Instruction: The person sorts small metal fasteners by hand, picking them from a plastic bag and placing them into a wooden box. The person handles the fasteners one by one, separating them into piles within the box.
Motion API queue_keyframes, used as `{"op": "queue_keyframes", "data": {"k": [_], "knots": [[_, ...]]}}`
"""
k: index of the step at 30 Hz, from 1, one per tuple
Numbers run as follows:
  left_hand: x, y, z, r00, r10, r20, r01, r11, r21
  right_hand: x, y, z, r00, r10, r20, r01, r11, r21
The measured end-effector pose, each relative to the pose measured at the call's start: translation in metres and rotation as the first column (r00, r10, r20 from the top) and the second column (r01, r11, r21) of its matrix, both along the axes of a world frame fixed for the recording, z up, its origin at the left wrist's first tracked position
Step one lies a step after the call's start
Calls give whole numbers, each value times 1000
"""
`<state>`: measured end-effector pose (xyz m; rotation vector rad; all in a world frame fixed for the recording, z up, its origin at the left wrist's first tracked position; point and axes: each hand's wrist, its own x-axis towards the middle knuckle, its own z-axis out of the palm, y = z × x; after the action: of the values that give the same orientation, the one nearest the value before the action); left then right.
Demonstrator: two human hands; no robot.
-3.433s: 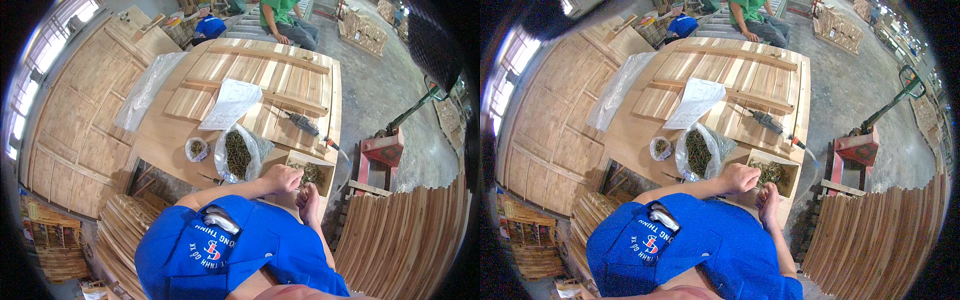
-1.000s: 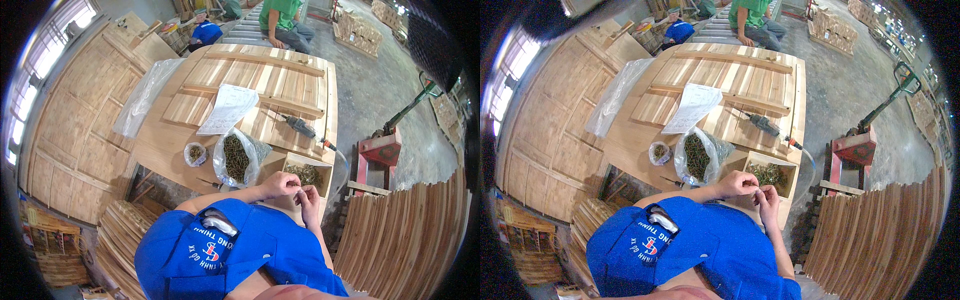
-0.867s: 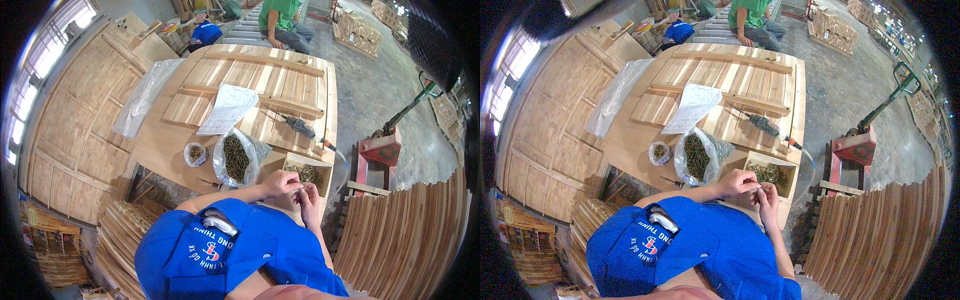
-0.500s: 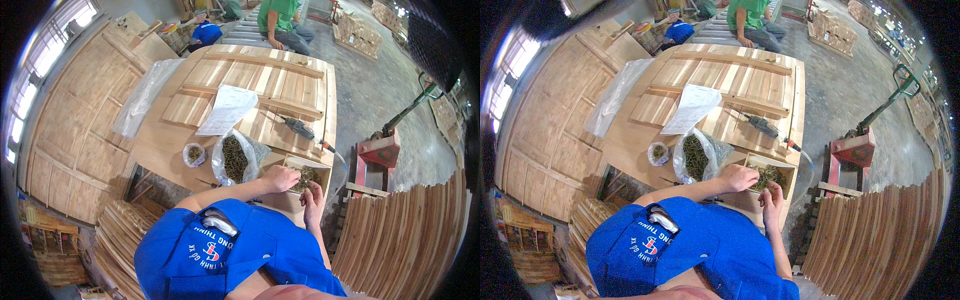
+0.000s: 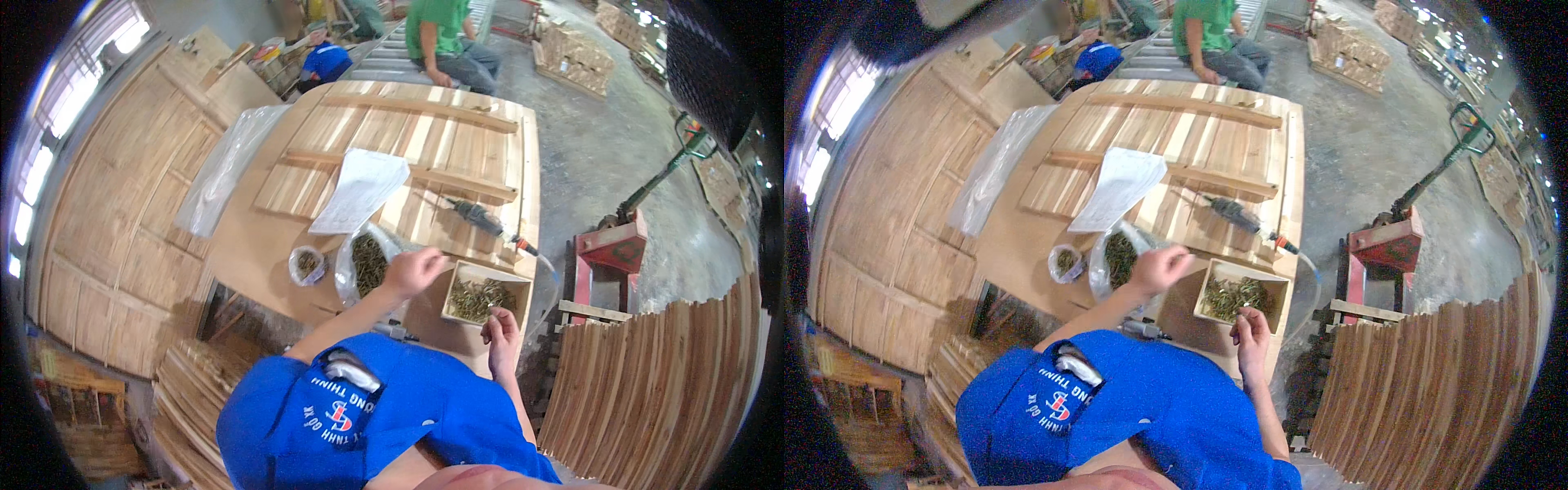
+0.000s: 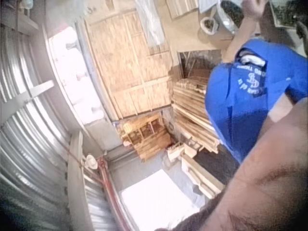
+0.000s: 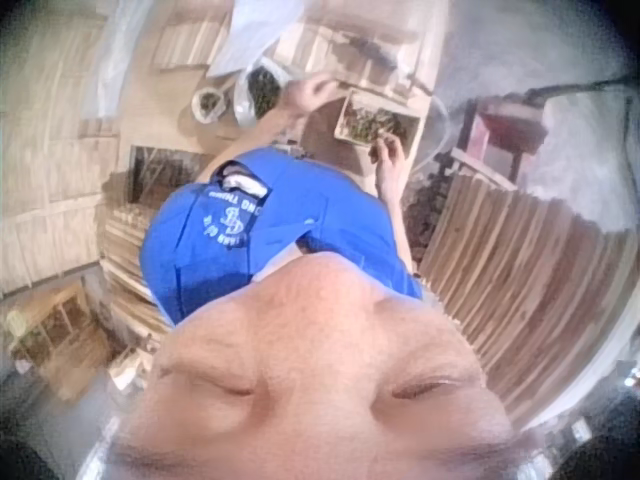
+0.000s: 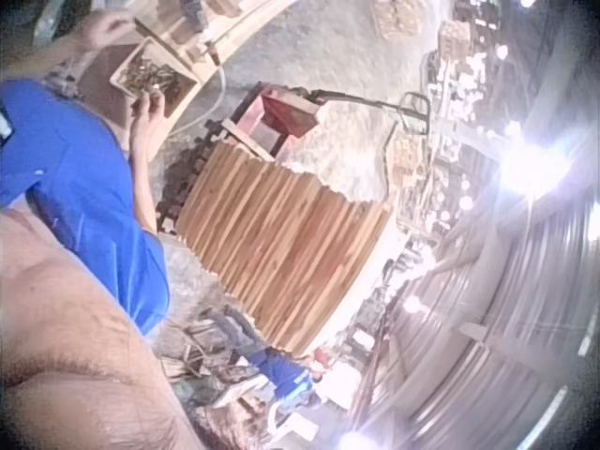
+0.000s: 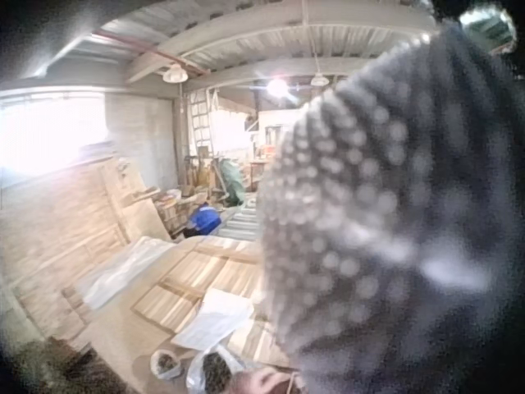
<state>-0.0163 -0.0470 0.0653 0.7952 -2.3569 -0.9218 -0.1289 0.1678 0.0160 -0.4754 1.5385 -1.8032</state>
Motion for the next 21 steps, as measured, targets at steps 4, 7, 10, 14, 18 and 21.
{"op": "queue_keyframes", "data": {"k": [4, 7, 10, 14, 18, 21], "knots": [[63, -30, -31, 958, 276, -81, -280, 959, -50, -2, -6, -1, 999, 47, -2, -47, 998, 42], [92, -35, -40, 933, 351, 76, -353, 936, 7, -7, -15, -9, 996, 84, 2, -84, 996, -17], [100, -28, -48, 829, 319, 460, -284, 948, -146, -7, -24, -10, 995, 98, 2, -98, 994, -37], [88, -20, -44, 731, 200, 652, -121, 979, -164, -6, -25, -4, 986, 163, -31, -162, 986, 31], [80, -28, -40, 746, 151, 649, -79, 987, -139, -7, -18, -1, 984, 181, -10, -180, 983, 19], [82, -34, -41, 793, 87, 602, 15, 987, -162, -6, -15, -2, 987, 158, -28, -159, 987, -20]]}}
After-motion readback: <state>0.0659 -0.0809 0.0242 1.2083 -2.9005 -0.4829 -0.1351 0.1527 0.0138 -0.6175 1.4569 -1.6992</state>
